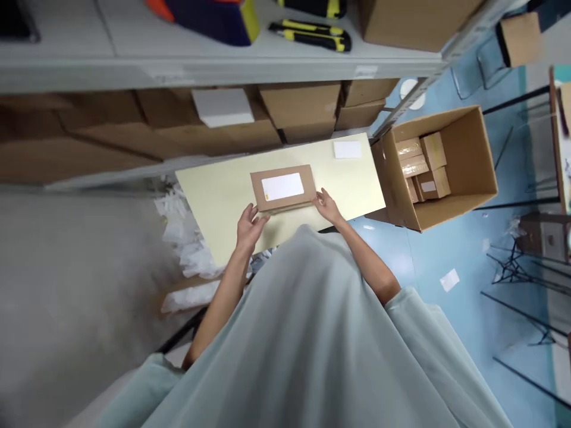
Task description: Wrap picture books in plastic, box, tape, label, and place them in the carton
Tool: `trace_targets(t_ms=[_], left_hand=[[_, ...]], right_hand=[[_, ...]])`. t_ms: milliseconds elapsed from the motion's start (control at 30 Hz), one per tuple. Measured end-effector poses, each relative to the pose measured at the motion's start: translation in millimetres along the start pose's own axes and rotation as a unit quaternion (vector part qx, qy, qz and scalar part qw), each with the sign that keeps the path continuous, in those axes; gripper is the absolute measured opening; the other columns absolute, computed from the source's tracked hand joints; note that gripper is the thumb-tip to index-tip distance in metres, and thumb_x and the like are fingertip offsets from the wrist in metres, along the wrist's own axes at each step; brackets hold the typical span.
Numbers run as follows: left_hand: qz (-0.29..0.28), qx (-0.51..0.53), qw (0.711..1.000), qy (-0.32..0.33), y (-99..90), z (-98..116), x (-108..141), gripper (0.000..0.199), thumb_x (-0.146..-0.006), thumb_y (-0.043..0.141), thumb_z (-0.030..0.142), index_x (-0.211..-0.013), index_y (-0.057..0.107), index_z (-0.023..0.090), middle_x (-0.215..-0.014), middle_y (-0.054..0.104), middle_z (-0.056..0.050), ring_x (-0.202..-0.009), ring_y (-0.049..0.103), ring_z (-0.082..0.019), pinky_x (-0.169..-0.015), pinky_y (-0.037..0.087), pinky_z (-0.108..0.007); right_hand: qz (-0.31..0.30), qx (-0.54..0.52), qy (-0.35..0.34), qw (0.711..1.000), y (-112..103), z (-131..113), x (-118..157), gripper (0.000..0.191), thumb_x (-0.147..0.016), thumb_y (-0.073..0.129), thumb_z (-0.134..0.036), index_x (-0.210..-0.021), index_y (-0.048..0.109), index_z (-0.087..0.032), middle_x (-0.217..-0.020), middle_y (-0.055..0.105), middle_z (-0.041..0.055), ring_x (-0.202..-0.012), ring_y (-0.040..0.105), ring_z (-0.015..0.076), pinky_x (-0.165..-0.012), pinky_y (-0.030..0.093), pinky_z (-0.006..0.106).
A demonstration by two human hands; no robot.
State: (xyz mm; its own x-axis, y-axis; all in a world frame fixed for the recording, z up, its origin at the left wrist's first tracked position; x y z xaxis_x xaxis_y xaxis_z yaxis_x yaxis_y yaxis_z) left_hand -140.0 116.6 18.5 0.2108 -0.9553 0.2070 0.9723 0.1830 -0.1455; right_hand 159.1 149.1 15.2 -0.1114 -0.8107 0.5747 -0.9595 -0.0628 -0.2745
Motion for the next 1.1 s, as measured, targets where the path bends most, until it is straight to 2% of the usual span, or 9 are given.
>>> trace_targets(t_ms=[67,200,333,467,600,767,933,1000,1100], left_hand=[[0.0,-0.044,0.996,-0.078,4.5,5,13,0.064,-0.088,0.087,0.055,-0.137,0.065,0.021,-0.146,0.073,-0.016,-0.144,0.069,-0.029,-0.123,0.056,-0.044],[-0.086,-0.04,0.995,-0.028,50.3,55,9,0.079,-0.092,0.082,0.058,-0.158,0.058,0.023,-0.169,0.057,-0.02,-0.158,0.057,-0.037,-0.132,0.05,-0.055],[-0.209,0.003,0.976,0.052,137.5,105,8,0.064,-0.094,0.084,0.058,-0.149,0.069,0.031,-0.161,0.064,-0.012,-0.153,0.062,-0.038,-0.131,0.053,-0.056],[-0.312,0.031,0.945,0.09,228.9,137,38,0.06,-0.094,0.087,0.05,-0.151,0.07,0.043,-0.163,0.062,-0.006,-0.152,0.063,-0.038,-0.132,0.053,-0.056],[-0.413,-0.004,0.902,0.125,328.4,165,89,0.073,-0.099,0.081,0.048,-0.168,0.054,0.044,-0.173,0.054,-0.007,-0.158,0.057,-0.039,-0.132,0.053,-0.057],[-0.489,-0.064,0.859,0.139,474.3,180,136,0.082,-0.107,0.07,0.047,-0.179,0.033,0.036,-0.182,0.043,-0.013,-0.165,0.049,-0.035,-0.136,0.046,-0.054],[-0.506,-0.136,0.845,0.108,622.3,142,119,0.086,-0.104,0.07,0.042,-0.18,0.031,0.03,-0.186,0.034,-0.014,-0.174,0.033,-0.032,-0.142,0.034,-0.051],[-0.494,-0.154,0.853,0.068,664.6,114,95,0.088,-0.101,0.072,0.04,-0.179,0.034,0.026,-0.185,0.034,-0.018,-0.173,0.033,-0.033,-0.142,0.034,-0.051],[-0.434,-0.214,0.875,0.005,692.6,70,51,0.091,-0.096,0.077,0.038,-0.177,0.038,0.022,-0.178,0.041,-0.022,-0.169,0.04,-0.036,-0.141,0.034,-0.052]], right_hand=[[0.038,-0.04,-0.01,0.998,-13,2,24,0.103,-0.083,0.09,-0.062,-0.163,0.056,-0.008,-0.166,0.061,0.0248,-0.156,0.061,0.0355,-0.134,0.046,0.05],[0.14,-0.095,-0.053,0.984,-70,5,80,0.098,-0.085,0.085,-0.069,-0.161,0.06,-0.012,-0.159,0.068,0.0217,-0.148,0.069,0.0374,-0.13,0.051,0.054],[0.311,-0.117,-0.102,0.938,-153,24,141,0.071,-0.095,0.078,-0.066,-0.146,0.073,-0.017,-0.147,0.077,0.0196,-0.134,0.079,0.0334,-0.114,0.065,0.046],[0.486,-0.104,-0.179,0.849,-230,50,196,0.055,-0.094,0.082,-0.061,-0.123,0.082,-0.015,-0.126,0.086,0.0181,-0.112,0.086,0.0254,-0.09,0.069,0.026],[0.565,-0.123,-0.089,0.811,-305,94,216,0.057,-0.097,0.077,-0.061,-0.13,0.08,-0.015,-0.138,0.081,0.0196,-0.122,0.082,0.0304,-0.108,0.067,0.043],[0.596,-0.193,-0.007,0.779,-420,161,194,0.076,-0.091,0.078,-0.065,-0.147,0.071,-0.014,-0.155,0.071,0.0233,-0.142,0.071,0.0384,-0.126,0.054,0.059],[0.536,-0.184,0.015,0.824,-510,212,120,0.074,-0.094,0.075,-0.06,-0.152,0.067,-0.015,-0.158,0.069,0.0226,-0.146,0.068,0.0365,-0.129,0.05,0.058],[0.507,-0.179,0.023,0.843,-526,226,84,0.075,-0.095,0.074,-0.058,-0.156,0.064,-0.015,-0.159,0.068,0.0224,-0.148,0.066,0.0356,-0.13,0.049,0.056],[0.453,-0.181,0.043,0.872,-529,242,27,0.076,-0.096,0.074,-0.056,-0.161,0.061,-0.017,-0.16,0.068,0.0191,-0.151,0.063,0.0343,-0.132,0.048,0.055]])
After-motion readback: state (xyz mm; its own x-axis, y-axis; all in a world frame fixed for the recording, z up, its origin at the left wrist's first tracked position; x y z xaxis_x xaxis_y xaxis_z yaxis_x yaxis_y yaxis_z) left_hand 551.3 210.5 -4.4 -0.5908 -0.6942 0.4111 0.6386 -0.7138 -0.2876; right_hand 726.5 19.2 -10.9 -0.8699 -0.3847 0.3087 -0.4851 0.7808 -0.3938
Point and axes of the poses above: each hand's wrist, its own x-axis away from the middle knuckle, its own y-axis out of the palm, z = x × y, the point moved 8 cm from there along -x, towards the middle knuckle
